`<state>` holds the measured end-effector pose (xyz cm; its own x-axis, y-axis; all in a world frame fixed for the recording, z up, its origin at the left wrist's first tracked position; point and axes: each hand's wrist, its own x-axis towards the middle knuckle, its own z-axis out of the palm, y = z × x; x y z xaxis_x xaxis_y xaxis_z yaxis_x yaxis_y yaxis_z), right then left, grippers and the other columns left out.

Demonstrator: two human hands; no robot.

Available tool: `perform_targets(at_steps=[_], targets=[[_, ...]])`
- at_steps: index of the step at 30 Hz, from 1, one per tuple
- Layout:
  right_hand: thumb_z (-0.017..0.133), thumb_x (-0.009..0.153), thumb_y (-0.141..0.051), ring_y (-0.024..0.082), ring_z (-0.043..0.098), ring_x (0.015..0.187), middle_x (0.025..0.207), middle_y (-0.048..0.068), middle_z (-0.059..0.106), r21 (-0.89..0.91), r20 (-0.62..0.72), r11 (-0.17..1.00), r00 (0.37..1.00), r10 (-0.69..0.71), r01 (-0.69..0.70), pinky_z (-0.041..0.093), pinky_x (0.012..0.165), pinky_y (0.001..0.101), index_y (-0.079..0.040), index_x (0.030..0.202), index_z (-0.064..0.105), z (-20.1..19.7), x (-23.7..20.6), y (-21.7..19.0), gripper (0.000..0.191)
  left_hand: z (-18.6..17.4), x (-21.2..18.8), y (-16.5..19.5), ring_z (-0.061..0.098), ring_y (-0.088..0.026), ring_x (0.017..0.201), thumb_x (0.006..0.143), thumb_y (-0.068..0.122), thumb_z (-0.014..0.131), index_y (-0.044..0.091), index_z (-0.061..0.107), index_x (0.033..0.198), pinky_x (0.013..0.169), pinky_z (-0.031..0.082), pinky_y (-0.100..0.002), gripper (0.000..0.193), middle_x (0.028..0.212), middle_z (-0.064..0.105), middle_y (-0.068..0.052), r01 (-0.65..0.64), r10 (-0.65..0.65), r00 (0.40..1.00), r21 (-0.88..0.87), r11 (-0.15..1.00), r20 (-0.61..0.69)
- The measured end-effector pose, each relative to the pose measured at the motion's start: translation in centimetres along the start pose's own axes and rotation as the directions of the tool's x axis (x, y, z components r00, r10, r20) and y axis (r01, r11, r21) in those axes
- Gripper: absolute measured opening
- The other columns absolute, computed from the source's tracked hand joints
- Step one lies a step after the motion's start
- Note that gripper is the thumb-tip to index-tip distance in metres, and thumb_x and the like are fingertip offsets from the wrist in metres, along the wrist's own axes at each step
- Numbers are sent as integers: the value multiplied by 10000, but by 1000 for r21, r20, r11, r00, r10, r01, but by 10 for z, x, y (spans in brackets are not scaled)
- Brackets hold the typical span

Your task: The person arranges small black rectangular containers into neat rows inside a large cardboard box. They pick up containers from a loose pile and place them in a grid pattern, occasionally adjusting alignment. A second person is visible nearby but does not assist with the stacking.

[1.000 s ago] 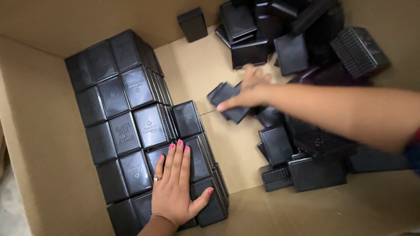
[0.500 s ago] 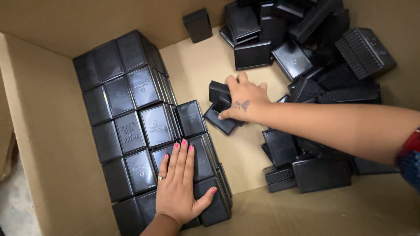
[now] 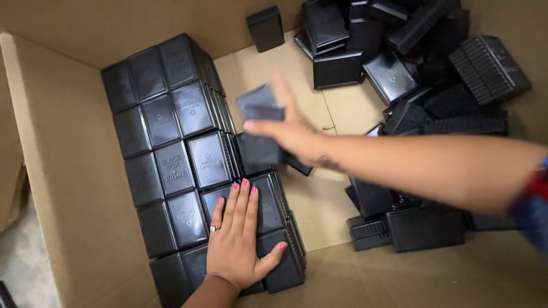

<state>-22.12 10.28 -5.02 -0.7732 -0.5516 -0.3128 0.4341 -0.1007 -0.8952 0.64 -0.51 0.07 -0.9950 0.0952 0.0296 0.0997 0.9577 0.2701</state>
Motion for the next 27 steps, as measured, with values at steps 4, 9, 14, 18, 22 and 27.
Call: perform_targets(at_steps=[4, 9, 14, 18, 22, 27], targets=[[716, 883, -489, 295, 469, 1412, 1545, 205, 453, -447, -18, 883, 988, 151, -143, 396, 1157, 378, -120, 1611, 296, 23, -10, 35, 918, 1, -1, -2, 265, -382, 1509, 797, 645, 596, -65, 338, 1514, 1207, 163, -527, 1041, 1605, 323, -241, -13, 13, 1000, 11, 1000, -6], [556, 914, -592, 303, 154, 1569, 1685, 213, 147, -329, 118, 939, 982, 148, -102, 173, 1232, 372, -23, 1613, 23, 28, -15, 65, 1047, 2, -3, -3, 274, -385, 1513, 815, 651, 588, -68, 340, 1518, 1211, 167, -532, 1036, 1609, 326, -250, -10, 10, 1000, 2, 1000, 0], [531, 953, -592, 307, 40, 1576, 1690, 238, 52, -431, 194, 900, 968, 160, -63, 115, 1240, 371, 41, 1593, -44, 22, -20, 70, 1068, 3, -1, -1, 271, -405, 1496, 799, 660, 584, -51, 350, 1512, 1203, 166, -547, 1034, 1588, 329, -269, 2, -2, 1000, 14, 1000, -4], [494, 1041, -569, 370, 235, 1556, 1635, 257, 280, -693, 225, 715, 970, 87, 97, 210, 1262, 423, 24, 1583, 222, -12, -19, 47, 849, 2, -2, -1, 266, -422, 1495, 795, 662, 595, -51, 341, 1520, 1197, 158, -551, 1048, 1595, 303, -299, -2, 2, 1000, 7, 1000, -11], [768, 797, -464, 367, 435, 1370, 1429, 173, 476, -975, 145, 195, 974, 176, 110, 381, 1119, 505, -59, 1450, 446, -38, -29, 21, 833, 1, -2, 0, 271, -416, 1498, 776, 641, 620, -46, 336, 1518, 1206, 156, -546, 1050, 1598, 306, -280, 17, -17, 1000, -23, 1000, 2], [899, 628, -258, 364, 543, 1187, 1288, 171, 524, -902, 332, -204, 913, 236, 380, 467, 986, 531, -55, 1379, 519, -37, -43, -3, 865, 4, 2, 1, 278, -414, 1482, 757, 639, 621, -46, 346, 1500, 1191, 159, -551, 1047, 1578, 319, -285, -3, 2, 999, -26, 1000, -38]])
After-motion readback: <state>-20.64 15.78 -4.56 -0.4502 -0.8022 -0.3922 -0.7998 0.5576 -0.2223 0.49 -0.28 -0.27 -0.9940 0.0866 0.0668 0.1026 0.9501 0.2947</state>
